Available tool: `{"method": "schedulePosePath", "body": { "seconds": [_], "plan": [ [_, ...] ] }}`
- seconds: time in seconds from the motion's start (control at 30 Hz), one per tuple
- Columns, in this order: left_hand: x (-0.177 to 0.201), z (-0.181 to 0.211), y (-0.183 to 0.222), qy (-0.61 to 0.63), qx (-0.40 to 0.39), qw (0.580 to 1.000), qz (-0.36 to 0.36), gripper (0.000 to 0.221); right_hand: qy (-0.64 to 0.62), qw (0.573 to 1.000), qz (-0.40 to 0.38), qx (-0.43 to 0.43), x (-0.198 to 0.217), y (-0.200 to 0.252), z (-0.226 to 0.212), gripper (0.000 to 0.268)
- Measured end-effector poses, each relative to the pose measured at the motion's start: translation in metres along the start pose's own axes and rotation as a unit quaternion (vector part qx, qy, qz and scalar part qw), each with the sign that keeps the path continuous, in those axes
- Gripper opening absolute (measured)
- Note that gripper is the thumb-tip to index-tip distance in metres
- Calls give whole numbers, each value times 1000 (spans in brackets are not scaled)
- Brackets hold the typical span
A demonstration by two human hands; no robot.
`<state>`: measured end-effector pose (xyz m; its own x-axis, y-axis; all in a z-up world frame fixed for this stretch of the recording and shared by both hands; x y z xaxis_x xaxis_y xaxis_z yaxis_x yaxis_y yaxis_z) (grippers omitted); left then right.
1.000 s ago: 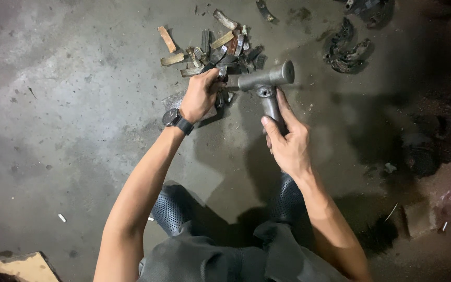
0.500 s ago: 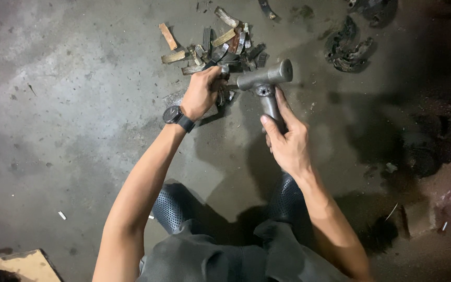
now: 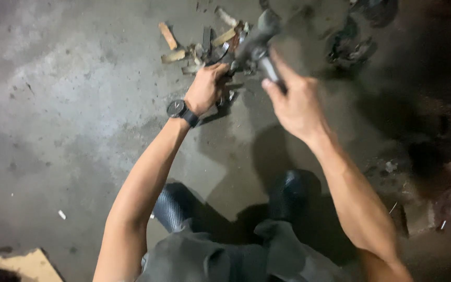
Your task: Clean and hammer brake shoes or components on the floor to remove debris.
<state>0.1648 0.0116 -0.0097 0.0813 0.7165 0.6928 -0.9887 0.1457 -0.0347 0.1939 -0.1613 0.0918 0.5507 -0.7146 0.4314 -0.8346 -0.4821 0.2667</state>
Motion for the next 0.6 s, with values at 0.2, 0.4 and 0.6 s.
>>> {"method": "schedulePosePath", "body": {
  "seconds": [0.2,0.4,0.6],
  "plan": [
    [0,2,3,-3,17,1000,-13,37,-33,970,110,213,8,20,-24,56],
    [-13,-8,6,1,7,1000,-2,50,7,999,-30,-17,-10,7,-6,63],
    [5,-22,10,-3,54,998,40,32,-147,983,89,65,4,27,-12,60]
  ]
}}
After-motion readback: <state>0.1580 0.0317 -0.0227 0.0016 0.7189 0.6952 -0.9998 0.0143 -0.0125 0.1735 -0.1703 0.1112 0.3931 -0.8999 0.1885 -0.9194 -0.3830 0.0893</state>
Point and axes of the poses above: each hand's wrist, its own y-axis away from the middle knuckle, its own x-axis out of the back of the hand, z = x × y, the point moved 10 cm from there along -y, towards the middle knuckle, and after that the axes turned 12 degrees about -y, right-handed, at the moved point
